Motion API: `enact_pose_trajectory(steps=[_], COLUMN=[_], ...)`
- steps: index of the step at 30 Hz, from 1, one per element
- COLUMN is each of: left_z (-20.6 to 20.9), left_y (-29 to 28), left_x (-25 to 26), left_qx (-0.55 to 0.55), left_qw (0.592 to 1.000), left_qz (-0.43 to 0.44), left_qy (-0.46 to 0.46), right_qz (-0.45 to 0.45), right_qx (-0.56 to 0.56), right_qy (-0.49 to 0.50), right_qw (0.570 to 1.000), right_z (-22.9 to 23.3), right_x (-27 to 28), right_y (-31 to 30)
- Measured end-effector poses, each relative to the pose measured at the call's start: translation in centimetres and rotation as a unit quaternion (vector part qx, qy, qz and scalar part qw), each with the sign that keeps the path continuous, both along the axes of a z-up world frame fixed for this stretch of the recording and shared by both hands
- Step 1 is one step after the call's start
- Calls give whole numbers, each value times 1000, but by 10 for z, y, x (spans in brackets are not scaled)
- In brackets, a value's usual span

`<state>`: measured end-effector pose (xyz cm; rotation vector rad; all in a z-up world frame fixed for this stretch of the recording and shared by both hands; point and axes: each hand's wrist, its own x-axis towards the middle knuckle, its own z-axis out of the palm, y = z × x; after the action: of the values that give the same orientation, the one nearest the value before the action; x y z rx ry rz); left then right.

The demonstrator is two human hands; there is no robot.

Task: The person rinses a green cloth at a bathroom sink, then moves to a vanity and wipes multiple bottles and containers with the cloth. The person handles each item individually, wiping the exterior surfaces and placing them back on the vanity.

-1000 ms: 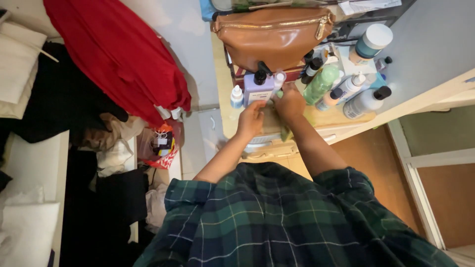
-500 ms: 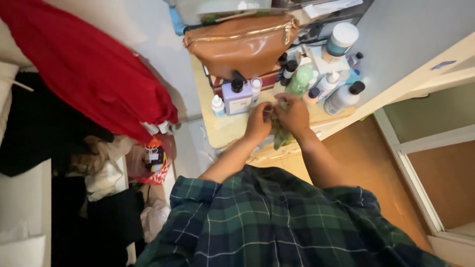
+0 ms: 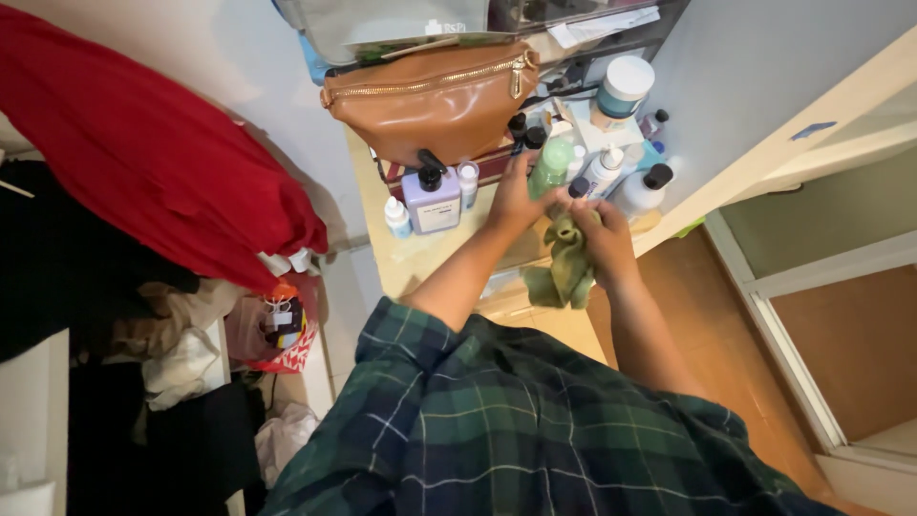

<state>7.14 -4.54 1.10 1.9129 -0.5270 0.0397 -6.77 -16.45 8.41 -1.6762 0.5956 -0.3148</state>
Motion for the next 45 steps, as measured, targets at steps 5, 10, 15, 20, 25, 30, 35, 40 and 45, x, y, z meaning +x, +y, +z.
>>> enact_pose_trajectory(steps=[5, 10, 15, 20, 25, 30, 35, 40, 45], left_z=[-30, -38, -23, -56, 32, 45, 57, 58, 68], left_y=[-12, 8, 47, 74, 96, 104, 112, 86, 103], left_x=[16, -8, -60, -98, -146, -145, -110, -108, -89], left_qx=[51, -3, -93, -134, -209, -341, -253, -274, -242], left_qw=[998, 992, 983, 954, 926, 879, 960, 936, 916], left_qz=[31, 78, -7, 22, -46, -99, 121, 174, 133], left_qy=[-3, -95, -159, 268, 312, 317, 23, -135, -292], right_qz=[21, -26, -40, 230, 184, 71, 72, -3, -41], right_qx=[213, 297, 303, -256, -257, 15, -71, -41, 360], right_qy=[-6, -61, -236, -230, -178, -281, -242, -323, -53], right_qw=[977, 953, 923, 910, 932, 957, 965, 946, 931], right_z=[17, 46, 91, 31, -28, -22, -12, -24, -60], right_x=[-14, -14, -4, 31, 59, 58, 1, 1, 41], right_y=[3, 1, 35, 68, 54, 63, 94, 139, 125])
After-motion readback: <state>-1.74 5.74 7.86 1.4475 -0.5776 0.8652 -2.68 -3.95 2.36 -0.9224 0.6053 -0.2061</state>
